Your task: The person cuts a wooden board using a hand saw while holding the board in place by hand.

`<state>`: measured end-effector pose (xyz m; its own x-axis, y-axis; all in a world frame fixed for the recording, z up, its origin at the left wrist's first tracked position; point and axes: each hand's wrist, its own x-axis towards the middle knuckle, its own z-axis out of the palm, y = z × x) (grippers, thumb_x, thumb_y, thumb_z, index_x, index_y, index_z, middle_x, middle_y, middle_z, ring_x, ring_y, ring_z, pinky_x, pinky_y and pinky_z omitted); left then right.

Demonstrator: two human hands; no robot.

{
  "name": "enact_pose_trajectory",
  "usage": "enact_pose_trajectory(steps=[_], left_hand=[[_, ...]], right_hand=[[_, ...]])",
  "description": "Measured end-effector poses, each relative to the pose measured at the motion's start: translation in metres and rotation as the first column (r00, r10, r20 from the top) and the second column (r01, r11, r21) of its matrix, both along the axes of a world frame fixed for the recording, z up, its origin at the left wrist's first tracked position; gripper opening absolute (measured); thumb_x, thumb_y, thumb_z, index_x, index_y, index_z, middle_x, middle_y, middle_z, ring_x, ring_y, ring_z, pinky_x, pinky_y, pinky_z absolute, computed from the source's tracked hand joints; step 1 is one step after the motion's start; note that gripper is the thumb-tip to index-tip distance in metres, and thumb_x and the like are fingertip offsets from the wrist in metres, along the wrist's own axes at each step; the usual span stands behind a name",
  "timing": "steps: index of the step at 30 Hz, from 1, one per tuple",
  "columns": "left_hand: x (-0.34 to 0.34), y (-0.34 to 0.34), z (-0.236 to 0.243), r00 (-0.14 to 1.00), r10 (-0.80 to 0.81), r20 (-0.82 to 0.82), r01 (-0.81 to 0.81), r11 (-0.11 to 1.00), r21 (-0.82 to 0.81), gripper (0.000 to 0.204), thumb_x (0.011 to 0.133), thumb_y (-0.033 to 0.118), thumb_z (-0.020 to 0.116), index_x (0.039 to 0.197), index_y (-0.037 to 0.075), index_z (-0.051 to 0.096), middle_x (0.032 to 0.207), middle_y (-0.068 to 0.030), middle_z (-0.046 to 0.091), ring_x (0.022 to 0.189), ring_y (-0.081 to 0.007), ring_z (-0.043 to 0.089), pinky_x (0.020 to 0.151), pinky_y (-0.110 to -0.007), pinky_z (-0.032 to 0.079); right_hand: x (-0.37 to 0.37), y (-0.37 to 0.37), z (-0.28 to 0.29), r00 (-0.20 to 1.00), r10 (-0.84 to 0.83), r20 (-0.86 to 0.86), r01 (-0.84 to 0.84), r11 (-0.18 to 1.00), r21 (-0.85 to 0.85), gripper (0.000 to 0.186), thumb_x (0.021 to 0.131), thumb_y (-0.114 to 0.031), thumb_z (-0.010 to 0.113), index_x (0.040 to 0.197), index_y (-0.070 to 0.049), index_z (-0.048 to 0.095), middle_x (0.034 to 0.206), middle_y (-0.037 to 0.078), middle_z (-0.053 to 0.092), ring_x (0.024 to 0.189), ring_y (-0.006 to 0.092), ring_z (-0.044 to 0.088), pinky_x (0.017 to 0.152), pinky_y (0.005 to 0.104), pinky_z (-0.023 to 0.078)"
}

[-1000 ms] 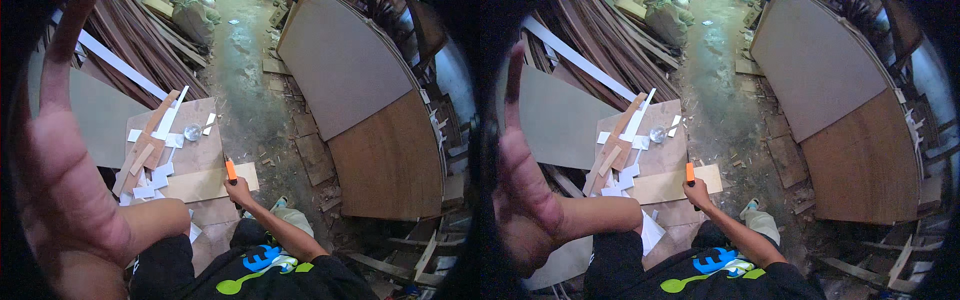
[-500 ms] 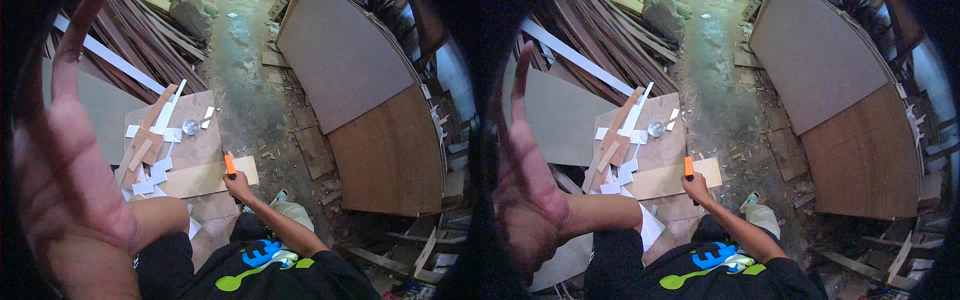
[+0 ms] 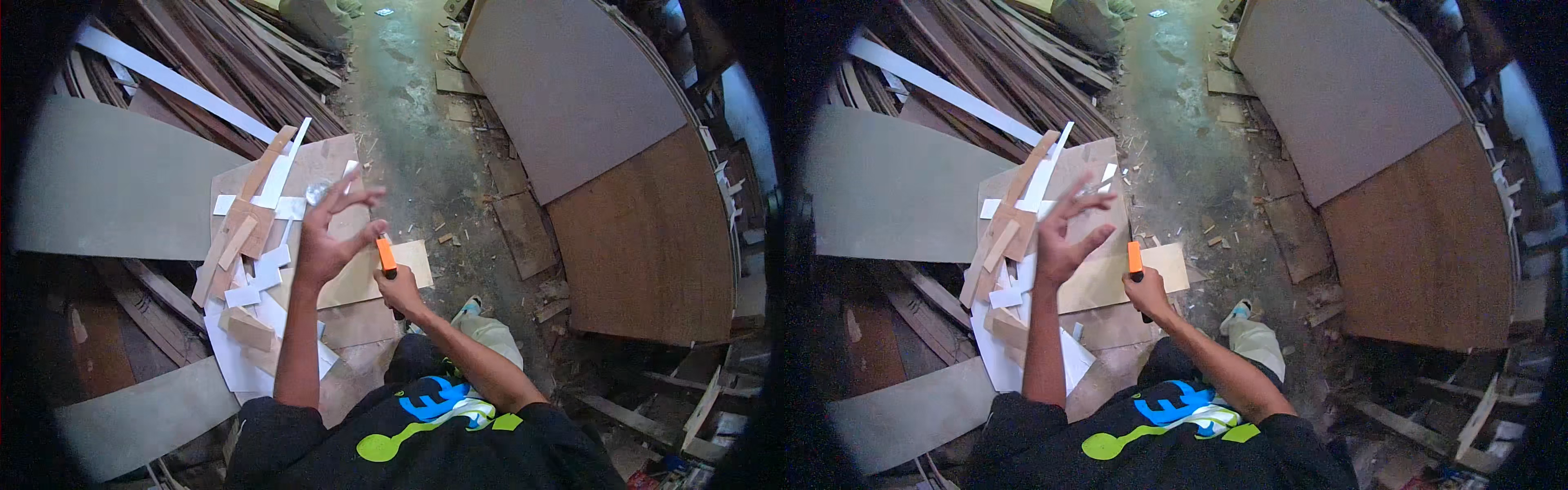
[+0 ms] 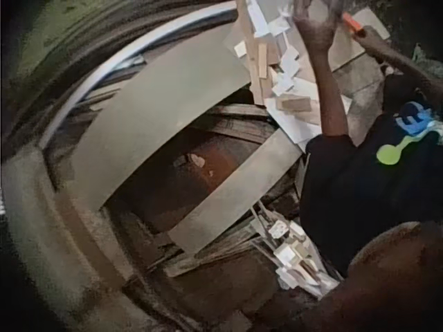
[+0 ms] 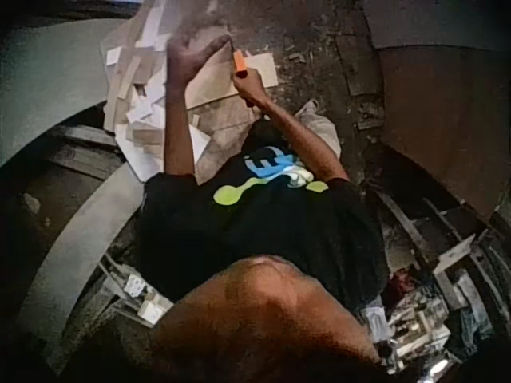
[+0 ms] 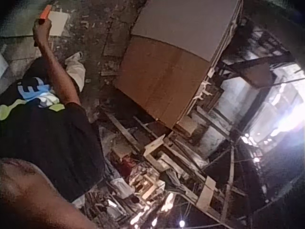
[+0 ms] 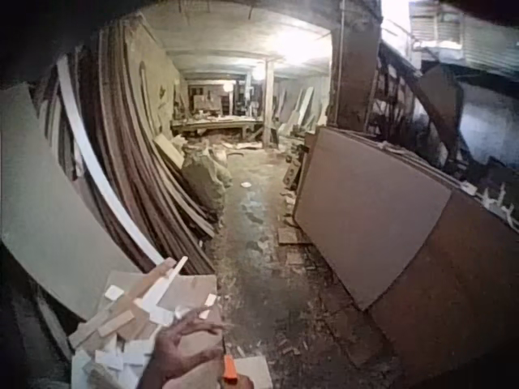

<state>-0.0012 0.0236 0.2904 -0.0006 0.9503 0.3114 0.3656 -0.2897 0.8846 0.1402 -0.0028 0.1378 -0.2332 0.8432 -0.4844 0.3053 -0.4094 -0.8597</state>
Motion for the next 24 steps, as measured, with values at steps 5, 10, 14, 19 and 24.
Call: enact_pose_trajectory(steps=[5,10,14,19,24], left_hand=[[-0.030,-0.020,-0.199,0.899,0.297,-0.323,-0.368,0.911,-0.185,0.032,0.085,0.009,0.052,0.116,0.003,0.053,0.100,-0.0106,0.063,0.103,-0.0237,0.057,0.094,-0.036,0.040],[-0.009,-0.036,-0.275,0.729,0.347,-0.590,-0.432,0.902,-0.003,0.029,0.089,0.021,0.046,0.113,0.006,0.054,0.117,-0.0135,0.053,0.118,-0.0288,0.044,0.103,-0.043,0.029],[-0.006,-0.047,-0.297,0.637,0.376,-0.673,-0.451,0.890,0.070,0.029,0.089,0.024,0.048,0.113,0.009,0.055,0.125,-0.0123,0.048,0.122,-0.0291,0.039,0.105,-0.044,0.026],[-0.006,-0.052,-0.291,0.611,0.373,-0.698,-0.394,0.908,0.141,0.028,0.085,0.017,0.053,0.112,0.014,0.056,0.119,-0.0109,0.050,0.118,-0.0285,0.042,0.104,-0.045,0.027],[0.001,-0.048,-0.290,0.580,0.377,-0.722,-0.433,0.893,0.118,0.028,0.083,0.014,0.054,0.110,0.014,0.056,0.106,-0.0093,0.052,0.104,-0.0281,0.048,0.099,-0.046,0.032]], right_hand=[[-0.010,-0.007,0.014,0.999,0.047,-0.014,-0.046,0.999,0.016,0.024,0.081,-0.021,0.058,0.072,0.001,0.055,0.052,0.007,0.055,0.042,0.0171,0.054,0.042,0.0331,0.043],[-0.009,-0.009,0.001,0.996,0.013,-0.083,-0.010,0.999,0.039,0.026,0.086,-0.020,0.056,0.068,-0.002,0.048,0.048,0.002,0.047,0.037,0.0124,0.047,0.036,0.0296,0.037],[-0.007,-0.009,0.001,0.991,-0.013,-0.136,0.015,1.000,0.016,0.025,0.087,-0.019,0.056,0.070,-0.003,0.047,0.048,0.001,0.046,0.037,0.0119,0.045,0.036,0.0299,0.037],[-0.005,-0.014,0.028,0.995,-0.051,-0.083,0.047,0.997,-0.053,0.025,0.087,-0.019,0.056,0.070,-0.002,0.047,0.048,0.001,0.044,0.037,0.0114,0.045,0.035,0.0297,0.036],[-0.001,-0.016,0.018,0.999,-0.017,-0.050,0.023,0.992,0.121,0.025,0.087,-0.019,0.055,0.071,0.000,0.049,0.049,0.003,0.047,0.038,0.0117,0.046,0.035,0.0303,0.036]])
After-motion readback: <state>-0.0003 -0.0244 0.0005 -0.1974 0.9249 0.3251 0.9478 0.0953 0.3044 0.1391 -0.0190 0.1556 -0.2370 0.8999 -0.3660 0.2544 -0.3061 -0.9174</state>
